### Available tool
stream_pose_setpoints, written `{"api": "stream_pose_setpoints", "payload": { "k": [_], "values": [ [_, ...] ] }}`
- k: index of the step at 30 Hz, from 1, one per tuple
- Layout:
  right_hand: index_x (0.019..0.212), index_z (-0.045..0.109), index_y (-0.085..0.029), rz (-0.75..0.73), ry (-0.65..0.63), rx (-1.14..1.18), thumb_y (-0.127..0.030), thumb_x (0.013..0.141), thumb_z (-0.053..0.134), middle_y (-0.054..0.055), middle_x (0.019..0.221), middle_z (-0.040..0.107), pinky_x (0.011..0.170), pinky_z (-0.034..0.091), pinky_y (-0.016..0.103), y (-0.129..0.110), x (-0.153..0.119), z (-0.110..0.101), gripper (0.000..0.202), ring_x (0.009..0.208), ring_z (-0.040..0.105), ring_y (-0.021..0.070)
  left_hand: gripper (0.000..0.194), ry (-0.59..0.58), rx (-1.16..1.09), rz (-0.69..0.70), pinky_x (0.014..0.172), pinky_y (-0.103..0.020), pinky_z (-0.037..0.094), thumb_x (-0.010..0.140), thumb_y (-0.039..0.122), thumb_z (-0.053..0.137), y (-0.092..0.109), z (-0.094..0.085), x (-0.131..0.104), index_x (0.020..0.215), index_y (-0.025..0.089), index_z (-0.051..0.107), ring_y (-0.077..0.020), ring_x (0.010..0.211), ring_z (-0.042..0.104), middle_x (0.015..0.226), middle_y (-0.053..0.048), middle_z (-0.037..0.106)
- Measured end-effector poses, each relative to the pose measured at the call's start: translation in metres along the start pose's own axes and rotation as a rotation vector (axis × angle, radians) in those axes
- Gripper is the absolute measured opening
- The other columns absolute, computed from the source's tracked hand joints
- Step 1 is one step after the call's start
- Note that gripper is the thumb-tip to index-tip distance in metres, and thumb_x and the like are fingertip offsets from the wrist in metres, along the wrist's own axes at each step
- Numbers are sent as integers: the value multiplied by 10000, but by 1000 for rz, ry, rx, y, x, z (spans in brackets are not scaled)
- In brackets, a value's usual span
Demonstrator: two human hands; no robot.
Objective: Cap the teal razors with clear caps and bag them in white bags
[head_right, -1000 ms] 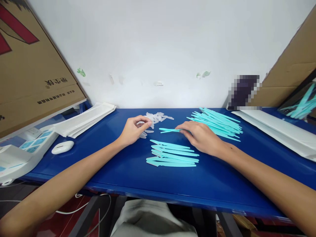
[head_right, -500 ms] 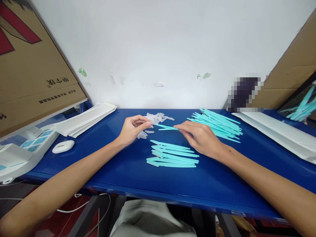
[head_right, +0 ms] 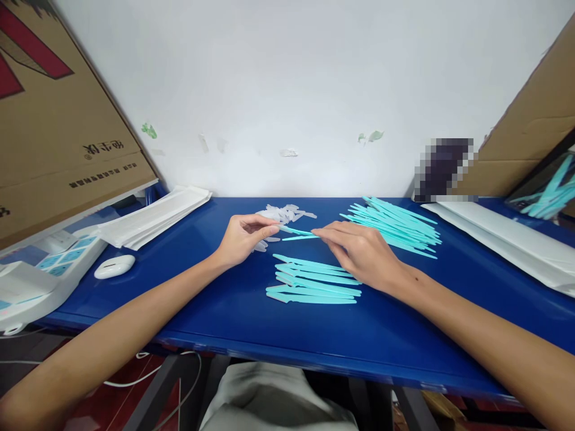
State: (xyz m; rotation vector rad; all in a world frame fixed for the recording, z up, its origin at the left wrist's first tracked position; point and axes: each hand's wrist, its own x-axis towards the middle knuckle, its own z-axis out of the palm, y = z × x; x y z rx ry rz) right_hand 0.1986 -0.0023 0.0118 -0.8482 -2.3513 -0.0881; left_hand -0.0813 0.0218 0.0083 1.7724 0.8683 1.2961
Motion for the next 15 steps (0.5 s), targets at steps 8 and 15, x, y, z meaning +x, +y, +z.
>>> {"api": "stream_pose_setpoints", "payload": {
  "k": [8,15],
  "values": [
    [1284,700,-289,-37,77,-14,-204,994,476,74,1163,756,881,562,441,-3,-1,-1,376,1018,703,267,146,-50,322,340,898,-393,535,925,321,707,-1,3,-3,949,213,803,-230,943,709,946,-61,787],
    [1220,710,-233,143,47,-30,-295,1011,433,83,1044,770,785,559,395,-2,6,4,352,910,718,257,275,-173,873,476,924,-421,471,1013,324,550,4,-16,6,1126,186,759,-258,1045,604,1150,-95,728]
  ]
}}
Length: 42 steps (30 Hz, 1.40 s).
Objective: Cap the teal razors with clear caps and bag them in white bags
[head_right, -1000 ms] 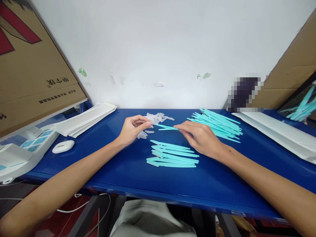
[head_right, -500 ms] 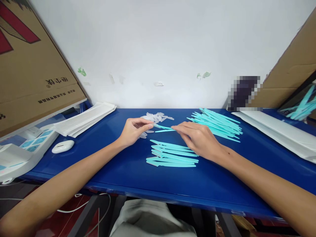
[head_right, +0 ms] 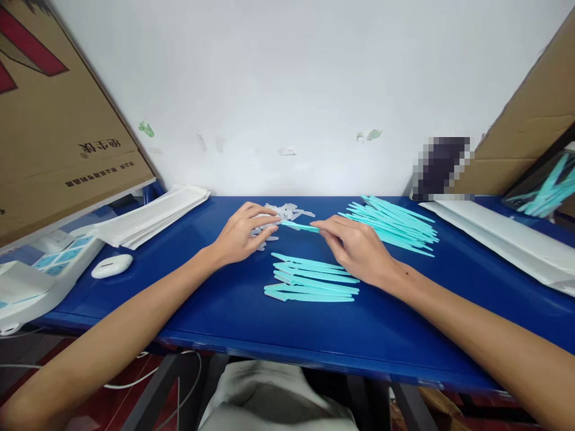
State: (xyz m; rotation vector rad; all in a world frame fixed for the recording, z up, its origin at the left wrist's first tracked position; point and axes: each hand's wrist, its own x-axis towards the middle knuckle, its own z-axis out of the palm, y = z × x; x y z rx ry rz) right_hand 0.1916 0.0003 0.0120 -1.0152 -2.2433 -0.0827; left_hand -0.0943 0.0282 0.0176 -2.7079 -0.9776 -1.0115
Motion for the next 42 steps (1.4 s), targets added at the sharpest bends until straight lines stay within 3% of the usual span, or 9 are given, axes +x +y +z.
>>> {"api": "stream_pose_setpoints", "payload": {
  "k": [4,8,11,14,17,20,27,37,42],
  "values": [
    [1207,679,-218,193,-119,-138,-381,1014,395,85,1104,761,736,517,388,9,-1,1,381,971,713,295,323,-263,275,-80,955,-486,417,1002,422,559,-5,-5,-5,1117,210,774,-331,1181,499,1270,-129,630],
    [1154,644,-228,296,-252,-196,-417,1019,347,58,842,746,609,419,346,12,-3,1,378,762,685,273,270,-385,303,-98,939,-482,396,1020,335,537,-2,-3,-8,1124,259,773,-330,1182,484,1274,-129,587],
    [1116,614,-226,282,-286,-170,-426,1032,313,29,702,680,624,385,338,11,-2,0,370,654,628,242,197,-338,248,-82,909,-453,397,989,287,594,1,-1,-6,1023,229,779,-314,1120,500,1192,-115,615],
    [1040,601,-225,222,-265,-157,-420,1045,287,-19,584,592,756,390,379,8,-1,-1,370,552,549,203,151,-166,59,-112,891,-412,409,974,259,615,3,3,-3,972,184,746,-262,1013,546,1043,-89,672],
    [947,607,-230,180,-221,-131,-427,1043,303,-31,532,543,805,387,390,4,0,-4,375,557,534,203,193,68,-323,-305,819,-332,454,978,258,592,6,9,0,1120,178,695,-180,849,597,927,-46,692],
    [926,632,-237,186,-201,-60,-443,1032,340,-2,601,620,684,393,342,-2,1,-7,373,606,587,220,275,167,-641,-438,755,-287,480,972,303,589,11,14,2,1203,177,670,-154,811,627,969,-54,698],
    [1010,660,-218,165,-174,49,-441,1027,386,20,785,720,624,420,313,-8,-2,-7,354,641,635,190,240,180,-843,-453,825,-313,502,848,372,763,23,13,3,926,155,694,-191,880,703,912,-62,739],
    [1059,671,-222,114,-201,1,-410,1039,371,50,939,757,662,465,326,-13,-2,-8,355,770,696,219,268,174,-866,-455,879,-328,532,826,395,799,26,11,1,903,155,711,-215,933,729,944,-74,765],
    [1072,667,-211,67,-224,-11,-407,1049,350,71,977,751,673,470,326,-16,-1,-4,374,798,692,220,201,120,-768,-353,883,-343,541,843,370,790,27,17,1,901,178,775,-223,940,720,959,-71,778]
  ]
}}
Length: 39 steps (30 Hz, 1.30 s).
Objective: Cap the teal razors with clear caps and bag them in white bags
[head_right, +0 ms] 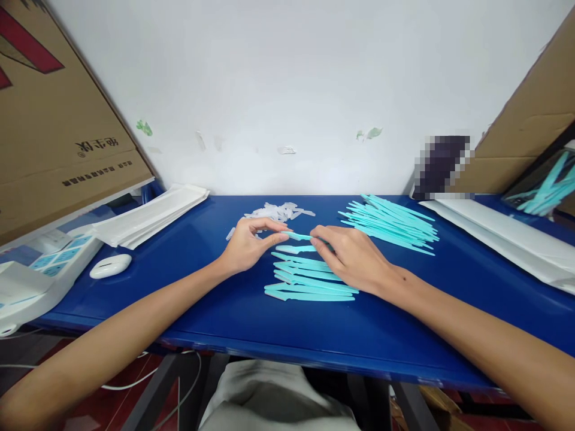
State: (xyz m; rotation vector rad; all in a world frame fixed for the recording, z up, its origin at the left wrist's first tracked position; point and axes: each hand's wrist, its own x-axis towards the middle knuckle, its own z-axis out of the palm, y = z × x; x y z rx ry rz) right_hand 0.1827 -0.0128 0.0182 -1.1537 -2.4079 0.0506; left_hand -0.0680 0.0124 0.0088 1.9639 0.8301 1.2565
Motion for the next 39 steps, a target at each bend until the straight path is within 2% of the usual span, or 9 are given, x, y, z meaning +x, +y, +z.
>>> {"api": "stream_pose_setpoints", "payload": {
  "k": [3,7,13,17,20,24,26,30,39],
  "values": [
    [1114,656,-209,0,-19,-19,-412,1053,341,89,1056,741,712,485,339,3,2,2,379,878,695,238,181,-54,182,141,980,-382,502,942,346,679,1,-5,1,1008,210,778,-230,1066,684,1090,-64,768],
    [1204,628,-199,31,-53,-63,-397,1046,348,123,1150,715,759,509,379,19,2,5,377,966,686,272,309,-234,668,282,1010,-457,424,1038,291,475,2,-25,3,1243,220,694,-260,1153,594,1219,-78,711],
    [1179,688,-166,32,-97,-181,-364,1023,363,152,1141,726,731,513,406,35,1,11,411,974,688,303,262,-407,1007,285,1020,-501,379,920,342,623,4,-60,5,1102,214,763,-351,1265,446,1339,-133,576],
    [1169,713,-157,2,-45,-308,-402,1010,392,157,1075,754,806,464,452,27,1,7,434,955,693,328,280,-511,1049,182,1020,-520,368,907,413,664,8,-69,4,1101,244,774,-368,1276,419,1355,-134,553],
    [1125,723,-170,-24,12,-312,-430,1010,406,110,875,762,870,403,499,18,0,1,425,768,675,271,278,-557,1041,135,998,-504,382,944,407,638,8,-68,3,1148,266,765,-354,1256,439,1377,-136,533],
    [1089,750,-197,-74,-144,-185,-497,1000,439,18,483,588,751,433,429,8,-4,-5,441,594,583,235,240,-586,1029,111,982,-484,392,978,357,609,7,-67,4,1136,281,772,-332,1241,463,1373,-131,527],
    [1126,754,-202,-101,-223,-107,-495,994,459,46,555,637,657,443,368,5,-5,-5,436,654,620,249,229,-588,1024,105,976,-473,395,980,346,608,7,-68,5,1119,279,777,-326,1231,471,1371,-129,528],
    [1157,754,-208,-142,-281,5,-478,1018,429,107,958,713,648,479,332,8,-4,-4,445,729,661,206,210,-576,978,100,966,-445,399,982,342,608,5,-70,6,1071,260,780,-313,1219,481,1347,-119,545],
    [980,710,-234,-129,-251,91,-476,1005,462,88,977,691,768,500,372,16,1,-2,348,885,650,238,215,-554,912,220,920,-376,394,1009,260,537,-6,-55,6,1026,196,741,-253,1080,558,1093,-90,687]
  ]
}}
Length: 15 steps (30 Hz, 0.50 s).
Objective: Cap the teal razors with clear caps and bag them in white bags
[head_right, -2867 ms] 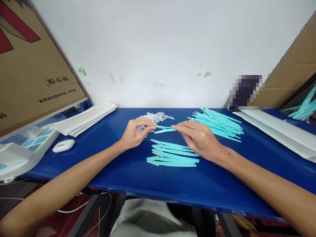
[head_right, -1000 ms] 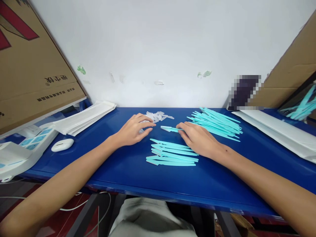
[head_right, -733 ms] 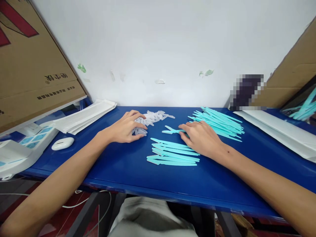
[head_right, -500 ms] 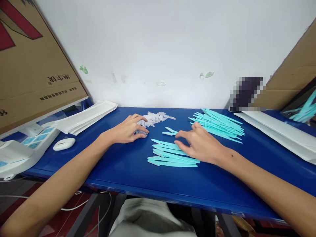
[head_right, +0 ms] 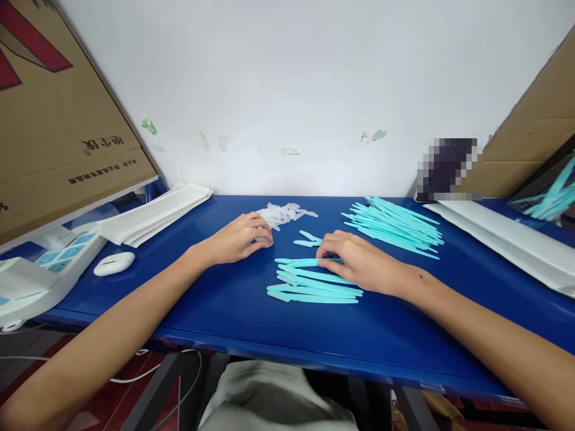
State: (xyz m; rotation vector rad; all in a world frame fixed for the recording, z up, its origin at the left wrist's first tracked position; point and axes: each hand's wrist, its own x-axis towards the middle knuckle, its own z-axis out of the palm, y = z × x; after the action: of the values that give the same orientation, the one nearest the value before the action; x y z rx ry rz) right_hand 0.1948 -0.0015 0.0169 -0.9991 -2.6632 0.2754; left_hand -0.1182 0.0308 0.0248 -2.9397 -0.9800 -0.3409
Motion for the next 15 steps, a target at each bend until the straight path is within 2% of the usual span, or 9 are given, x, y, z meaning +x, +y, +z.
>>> {"api": "stream_pose_setpoints", "payload": {
  "k": [3,5,10,15],
  "values": [
    [940,680,-226,19,1,-50,-457,1007,450,84,919,705,728,489,370,-1,-1,-1,334,828,649,238,226,14,8,36,918,-376,394,1019,241,515,3,5,3,1063,193,731,-249,1050,574,1047,-80,720],
    [979,684,-218,28,13,-69,-437,1007,444,92,933,722,724,495,370,0,-1,-1,327,834,663,244,227,32,-1,51,913,-372,404,1020,246,518,5,7,4,1084,189,728,-247,1033,587,1059,-85,725],
    [1345,626,-228,33,64,-53,-403,1009,443,105,1042,744,724,524,361,6,-3,1,421,908,697,258,234,73,-51,55,902,-361,438,1017,240,526,8,12,4,1145,181,713,-245,1022,611,1075,-98,728],
    [1248,684,-214,-40,88,-26,-365,1040,374,126,1037,676,691,514,348,13,-4,2,403,810,669,222,243,104,-67,5,919,-371,434,1000,309,588,4,15,3,1181,192,701,-245,1043,601,1108,-86,726]
  ]
}}
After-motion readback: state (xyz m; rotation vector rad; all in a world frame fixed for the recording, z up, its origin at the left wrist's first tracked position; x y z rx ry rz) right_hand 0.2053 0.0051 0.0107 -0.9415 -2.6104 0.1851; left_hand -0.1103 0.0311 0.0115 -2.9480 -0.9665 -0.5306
